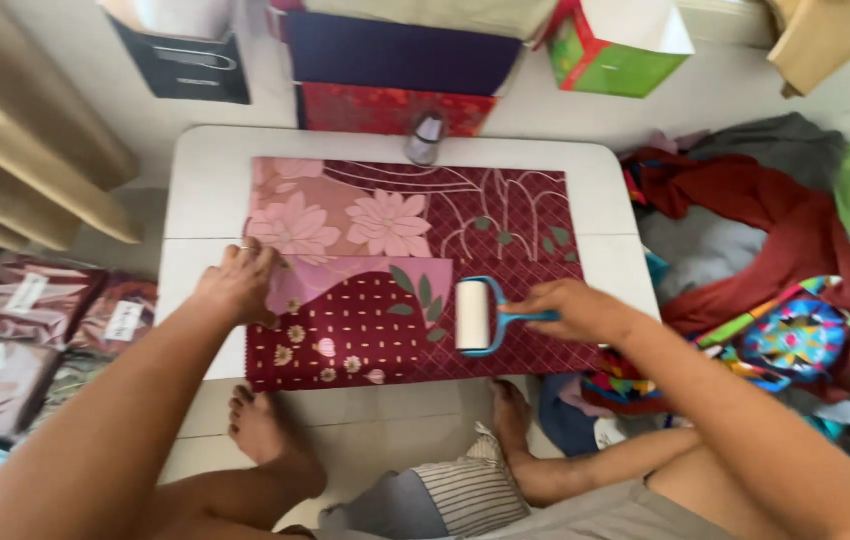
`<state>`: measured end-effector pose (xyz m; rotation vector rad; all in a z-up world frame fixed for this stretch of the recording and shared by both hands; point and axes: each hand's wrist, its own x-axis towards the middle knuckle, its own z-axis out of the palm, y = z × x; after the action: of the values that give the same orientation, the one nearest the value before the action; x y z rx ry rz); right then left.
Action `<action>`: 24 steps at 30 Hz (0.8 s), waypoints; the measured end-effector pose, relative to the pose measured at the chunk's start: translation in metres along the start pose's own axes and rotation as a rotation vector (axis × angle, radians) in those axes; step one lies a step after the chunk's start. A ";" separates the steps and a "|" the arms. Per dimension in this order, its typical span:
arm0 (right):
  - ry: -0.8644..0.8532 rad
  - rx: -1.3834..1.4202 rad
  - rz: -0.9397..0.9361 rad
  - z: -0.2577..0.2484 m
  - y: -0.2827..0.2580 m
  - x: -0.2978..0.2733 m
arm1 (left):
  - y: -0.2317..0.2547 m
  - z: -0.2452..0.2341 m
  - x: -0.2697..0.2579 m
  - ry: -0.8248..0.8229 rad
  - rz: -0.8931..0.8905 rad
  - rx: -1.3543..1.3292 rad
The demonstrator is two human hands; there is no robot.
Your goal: Unfolding a piece of fabric on a table, cleaning it thoroughly with a lint roller, and then folding it back up.
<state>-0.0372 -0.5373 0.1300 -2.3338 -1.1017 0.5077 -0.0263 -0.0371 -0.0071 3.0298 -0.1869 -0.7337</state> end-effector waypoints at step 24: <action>-0.240 -0.478 0.213 0.028 -0.045 0.033 | -0.027 -0.002 0.016 0.168 0.135 0.209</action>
<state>-0.0592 -0.4793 0.1300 -2.8877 -1.1904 0.6770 -0.0086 -0.0118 -0.0137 3.2125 -0.4884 -0.4741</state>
